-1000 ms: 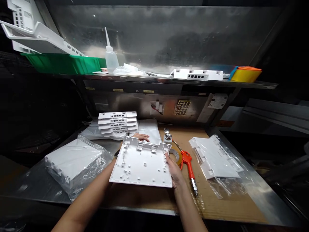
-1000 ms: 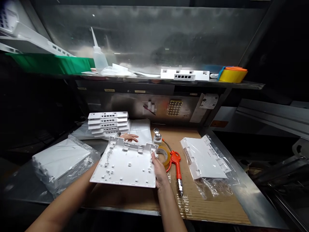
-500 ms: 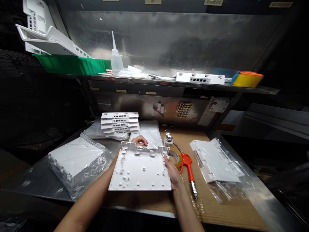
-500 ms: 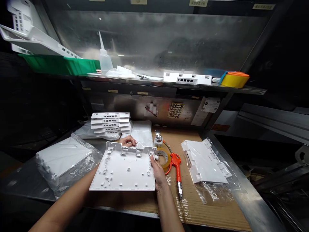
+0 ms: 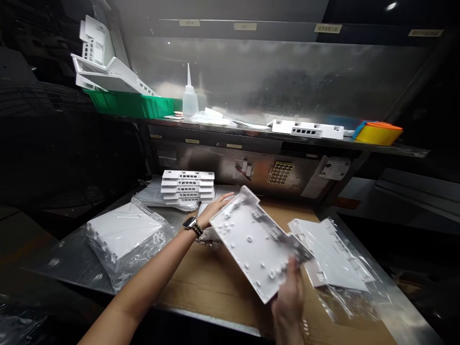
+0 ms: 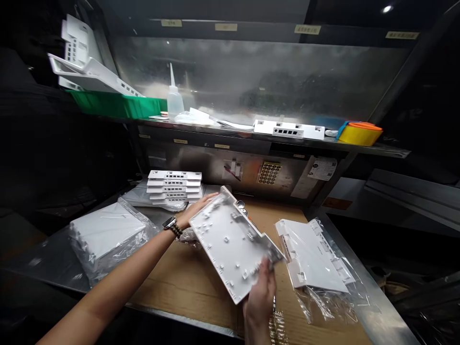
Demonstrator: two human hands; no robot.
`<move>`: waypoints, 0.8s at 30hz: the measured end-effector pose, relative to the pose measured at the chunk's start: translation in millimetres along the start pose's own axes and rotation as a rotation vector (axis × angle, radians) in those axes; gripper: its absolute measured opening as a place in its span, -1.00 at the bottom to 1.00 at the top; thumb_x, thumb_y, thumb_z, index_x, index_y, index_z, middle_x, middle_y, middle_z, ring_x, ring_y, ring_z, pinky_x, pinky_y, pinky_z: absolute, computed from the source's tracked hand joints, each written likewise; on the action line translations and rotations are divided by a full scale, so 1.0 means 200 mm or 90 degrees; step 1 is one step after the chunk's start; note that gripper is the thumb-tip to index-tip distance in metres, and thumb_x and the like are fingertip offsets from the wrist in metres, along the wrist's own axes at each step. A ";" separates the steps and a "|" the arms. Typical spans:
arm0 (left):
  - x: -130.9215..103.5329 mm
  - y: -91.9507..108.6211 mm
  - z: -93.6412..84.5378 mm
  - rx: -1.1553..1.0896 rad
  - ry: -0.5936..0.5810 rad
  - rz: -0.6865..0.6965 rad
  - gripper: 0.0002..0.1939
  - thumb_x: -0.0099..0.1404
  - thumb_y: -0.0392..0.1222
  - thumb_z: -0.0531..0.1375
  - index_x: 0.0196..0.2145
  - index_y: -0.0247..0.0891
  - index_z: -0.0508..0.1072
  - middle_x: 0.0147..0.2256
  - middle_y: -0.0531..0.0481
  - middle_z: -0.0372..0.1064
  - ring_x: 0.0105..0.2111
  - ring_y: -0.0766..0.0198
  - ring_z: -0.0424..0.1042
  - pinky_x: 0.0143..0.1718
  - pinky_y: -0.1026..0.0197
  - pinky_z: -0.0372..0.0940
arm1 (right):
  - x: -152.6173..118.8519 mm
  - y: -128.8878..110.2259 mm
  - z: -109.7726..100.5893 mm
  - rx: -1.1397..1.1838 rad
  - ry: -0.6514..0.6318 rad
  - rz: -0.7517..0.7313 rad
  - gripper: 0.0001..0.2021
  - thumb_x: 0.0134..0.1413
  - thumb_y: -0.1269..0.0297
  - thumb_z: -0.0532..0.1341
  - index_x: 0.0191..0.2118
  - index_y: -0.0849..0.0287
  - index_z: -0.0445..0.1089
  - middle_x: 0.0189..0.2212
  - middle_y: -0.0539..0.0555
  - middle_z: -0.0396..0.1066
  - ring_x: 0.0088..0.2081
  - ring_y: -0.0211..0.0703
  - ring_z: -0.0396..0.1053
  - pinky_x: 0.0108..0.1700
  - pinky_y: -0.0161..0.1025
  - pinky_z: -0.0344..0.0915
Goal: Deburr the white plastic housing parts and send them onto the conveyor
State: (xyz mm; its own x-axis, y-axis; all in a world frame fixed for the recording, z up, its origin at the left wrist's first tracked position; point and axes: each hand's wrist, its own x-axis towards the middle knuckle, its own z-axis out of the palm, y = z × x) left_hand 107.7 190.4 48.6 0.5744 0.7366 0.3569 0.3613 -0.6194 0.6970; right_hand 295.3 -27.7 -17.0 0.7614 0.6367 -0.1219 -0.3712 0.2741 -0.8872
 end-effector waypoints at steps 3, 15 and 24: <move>0.02 0.04 0.04 -0.029 -0.068 0.069 -0.36 0.24 -0.38 0.28 0.27 -0.13 0.41 0.33 -0.18 0.27 0.27 -0.05 0.32 0.18 -0.07 0.36 | -0.10 0.00 -0.09 -0.128 0.105 -0.282 -0.33 0.17 -0.16 0.33 0.18 0.32 0.42 0.09 0.38 0.51 0.19 0.32 0.44 0.19 0.17 0.42; -0.03 0.25 0.10 0.115 0.172 0.127 -0.24 0.17 -0.53 0.05 0.31 -0.14 0.36 0.32 -0.14 0.30 -0.21 0.21 0.53 -0.29 0.19 0.41 | -0.17 0.16 -0.11 -0.483 -0.141 -0.628 -0.54 0.49 0.24 0.01 0.38 0.23 0.24 0.15 0.31 0.49 0.15 0.13 0.51 0.03 -0.03 0.51; -0.40 0.56 0.30 0.306 0.086 0.272 0.06 0.16 -0.57 -0.01 0.51 -0.08 -0.29 0.45 -0.18 0.01 -0.40 0.17 0.52 -0.54 0.14 0.42 | -0.20 -0.15 -0.02 -0.314 0.176 -0.251 -0.29 0.31 -0.23 0.12 0.21 0.37 0.43 0.02 0.41 0.54 0.05 0.32 0.52 -0.04 0.03 0.50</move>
State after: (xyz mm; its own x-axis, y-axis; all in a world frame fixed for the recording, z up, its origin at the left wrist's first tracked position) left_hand 145.6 45.8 60.5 0.6540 0.4076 0.6374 0.4280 -0.8940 0.1326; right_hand 277.4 -64.0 13.7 0.9220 0.3312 0.2007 0.1966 0.0460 -0.9794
